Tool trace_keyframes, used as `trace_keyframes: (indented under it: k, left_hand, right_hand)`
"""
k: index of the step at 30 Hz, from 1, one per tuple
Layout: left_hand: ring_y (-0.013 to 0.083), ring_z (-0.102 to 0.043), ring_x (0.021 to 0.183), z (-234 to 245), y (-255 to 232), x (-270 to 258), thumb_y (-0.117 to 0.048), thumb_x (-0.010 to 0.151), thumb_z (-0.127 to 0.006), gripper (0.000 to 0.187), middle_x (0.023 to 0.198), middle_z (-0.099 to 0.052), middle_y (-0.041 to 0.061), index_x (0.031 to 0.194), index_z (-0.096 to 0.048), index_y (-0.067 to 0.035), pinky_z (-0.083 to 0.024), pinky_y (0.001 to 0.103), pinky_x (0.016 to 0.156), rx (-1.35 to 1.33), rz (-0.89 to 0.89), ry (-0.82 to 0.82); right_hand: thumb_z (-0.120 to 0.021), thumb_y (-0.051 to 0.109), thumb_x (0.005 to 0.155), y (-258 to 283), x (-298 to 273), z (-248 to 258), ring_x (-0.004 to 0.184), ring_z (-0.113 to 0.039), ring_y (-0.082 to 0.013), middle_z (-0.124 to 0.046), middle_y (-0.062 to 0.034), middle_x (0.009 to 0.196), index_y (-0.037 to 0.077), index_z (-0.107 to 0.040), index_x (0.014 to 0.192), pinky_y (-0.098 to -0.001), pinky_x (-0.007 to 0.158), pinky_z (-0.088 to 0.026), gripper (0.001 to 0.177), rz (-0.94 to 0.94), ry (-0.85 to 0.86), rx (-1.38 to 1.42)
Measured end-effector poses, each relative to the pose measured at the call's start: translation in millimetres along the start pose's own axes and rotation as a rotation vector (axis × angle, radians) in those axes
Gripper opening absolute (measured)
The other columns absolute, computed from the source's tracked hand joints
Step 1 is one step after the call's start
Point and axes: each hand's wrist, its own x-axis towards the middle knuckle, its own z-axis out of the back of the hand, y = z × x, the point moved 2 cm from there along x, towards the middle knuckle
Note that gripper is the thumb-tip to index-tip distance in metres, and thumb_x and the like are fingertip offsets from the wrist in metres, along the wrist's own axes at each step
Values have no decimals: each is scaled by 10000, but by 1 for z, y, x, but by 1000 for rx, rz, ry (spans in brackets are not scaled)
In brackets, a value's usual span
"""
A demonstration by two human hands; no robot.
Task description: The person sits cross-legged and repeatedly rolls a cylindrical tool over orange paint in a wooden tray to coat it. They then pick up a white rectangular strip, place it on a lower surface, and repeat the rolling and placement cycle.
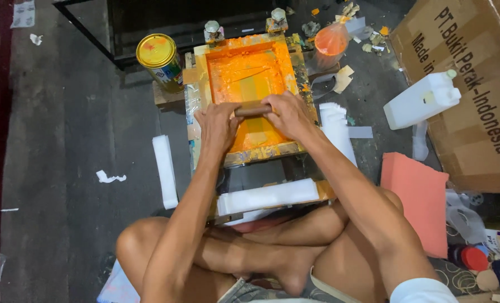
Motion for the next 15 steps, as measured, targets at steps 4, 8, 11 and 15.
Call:
trace_keyframes:
  k: [4, 8, 11, 15]
  left_hand:
    - [230, -604, 1059, 8, -10, -30, -172, 882, -750, 369, 1061, -722, -49, 1223, -706, -306, -313, 487, 1005, 6, -22, 19]
    - [250, -615, 1040, 12, -18, -54, -173, 870, -745, 386, 1047, -730, -33, 1227, -712, -314, -312, 503, 1001, 19, -34, 63]
    - [250, -621, 1029, 15, -25, -69, -156, 864, -756, 400, 1043, -735, -25, 1235, -715, -298, -306, 494, 1006, 12, -39, 79]
    - [249, -637, 997, 22, -37, -82, -146, 878, -757, 371, 1024, -742, -9, 1226, -722, -269, -307, 464, 990, -2, -35, 74]
  right_hand:
    - [-711, 101, 915, 28, -30, 20, 975, -658, -359, -721, -104, 885, 132, -678, 1103, -464, 831, -457, 194, -7, 30, 75]
    - [-734, 97, 888, 38, -55, 25, 974, -665, -385, -741, -141, 918, 134, -699, 1122, -481, 822, -477, 239, -5, 31, 107]
    - [-745, 116, 886, 34, -68, 21, 979, -668, -368, -747, -120, 932, 142, -714, 1147, -468, 825, -495, 264, 5, 48, 109]
    - [-768, 146, 887, 35, -75, 23, 989, -686, -344, -761, -96, 934, 159, -729, 1150, -452, 844, -508, 267, -5, 69, 113]
